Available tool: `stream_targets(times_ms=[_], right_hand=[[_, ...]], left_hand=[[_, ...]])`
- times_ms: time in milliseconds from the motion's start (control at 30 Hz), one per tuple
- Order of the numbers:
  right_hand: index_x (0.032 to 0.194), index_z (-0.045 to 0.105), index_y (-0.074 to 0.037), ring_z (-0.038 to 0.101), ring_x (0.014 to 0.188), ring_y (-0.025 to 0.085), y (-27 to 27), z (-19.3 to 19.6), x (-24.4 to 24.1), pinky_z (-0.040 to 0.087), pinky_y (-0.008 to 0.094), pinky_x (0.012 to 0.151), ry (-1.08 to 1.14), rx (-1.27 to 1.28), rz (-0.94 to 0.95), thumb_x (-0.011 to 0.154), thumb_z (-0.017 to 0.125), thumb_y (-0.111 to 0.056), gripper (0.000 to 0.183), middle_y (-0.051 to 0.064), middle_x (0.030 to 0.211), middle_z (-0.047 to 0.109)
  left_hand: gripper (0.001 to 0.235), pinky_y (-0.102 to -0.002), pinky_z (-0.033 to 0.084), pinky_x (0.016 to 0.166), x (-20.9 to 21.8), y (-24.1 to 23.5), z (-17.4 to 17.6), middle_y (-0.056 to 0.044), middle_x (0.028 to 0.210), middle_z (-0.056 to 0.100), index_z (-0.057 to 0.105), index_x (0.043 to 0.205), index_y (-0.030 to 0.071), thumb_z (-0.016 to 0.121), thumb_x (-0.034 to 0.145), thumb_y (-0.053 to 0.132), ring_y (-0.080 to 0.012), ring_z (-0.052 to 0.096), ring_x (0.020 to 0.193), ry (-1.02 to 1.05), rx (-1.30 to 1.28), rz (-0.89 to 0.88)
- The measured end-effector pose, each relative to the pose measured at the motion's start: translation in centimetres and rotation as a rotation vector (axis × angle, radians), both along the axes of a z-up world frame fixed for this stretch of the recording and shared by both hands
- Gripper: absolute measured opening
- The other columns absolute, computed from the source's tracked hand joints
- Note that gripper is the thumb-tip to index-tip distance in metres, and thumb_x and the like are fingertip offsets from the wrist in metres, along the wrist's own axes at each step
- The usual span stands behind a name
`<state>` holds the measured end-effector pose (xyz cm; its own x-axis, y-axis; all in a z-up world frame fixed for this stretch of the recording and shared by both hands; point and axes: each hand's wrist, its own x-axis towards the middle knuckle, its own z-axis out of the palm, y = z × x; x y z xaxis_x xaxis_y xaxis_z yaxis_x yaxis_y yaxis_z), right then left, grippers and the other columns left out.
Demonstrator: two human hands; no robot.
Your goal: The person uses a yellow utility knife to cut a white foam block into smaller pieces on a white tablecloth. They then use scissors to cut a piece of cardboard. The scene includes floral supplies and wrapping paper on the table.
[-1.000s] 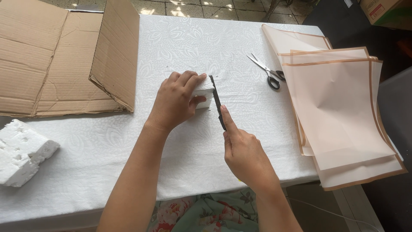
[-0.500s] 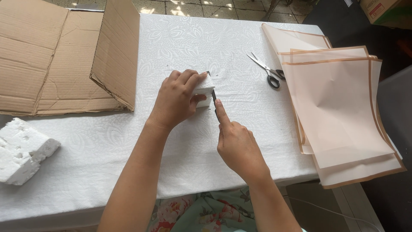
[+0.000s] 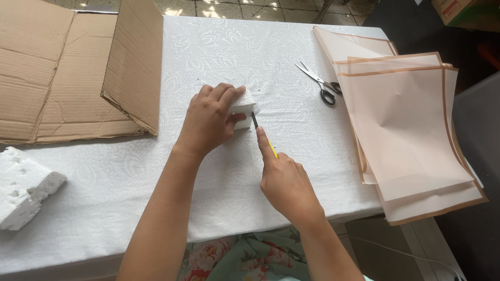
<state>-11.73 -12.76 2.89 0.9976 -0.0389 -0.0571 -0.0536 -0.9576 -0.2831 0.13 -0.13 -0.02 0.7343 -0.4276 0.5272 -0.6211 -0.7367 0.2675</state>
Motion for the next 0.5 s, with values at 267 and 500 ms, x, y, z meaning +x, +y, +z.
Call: stream_targets(times_ms=[267, 500], right_hand=[[0.14, 0.028, -0.013, 0.065, 0.054, 0.031, -0.2, -0.1, -0.1, 0.053, 0.036, 0.041, -0.038, 0.104, -0.034, 0.088, 0.033, -0.006, 0.053, 0.021, 0.063, 0.063], [0.141, 0.026, -0.017, 0.066, 0.056, 0.031, -0.3, -0.3, 0.1, 0.054, 0.035, 0.043, 0.014, 0.066, 0.003, 0.088, 0.033, -0.007, 0.054, 0.021, 0.065, 0.063]], left_hand=[[0.04, -0.033, 0.053, 0.071, 0.1, 0.0, -0.1, 0.0, 0.095, 0.061, 0.058, 0.11, 0.019, 0.073, 0.073, 0.025, -0.0198, 0.059, 0.084, 0.037, -0.015, 0.005], [0.041, -0.034, 0.053, 0.072, 0.2, 0.0, 0.1, 0.0, 0.095, 0.061, 0.058, 0.11, 0.019, 0.073, 0.073, 0.025, -0.0195, 0.058, 0.084, 0.046, -0.023, 0.012]])
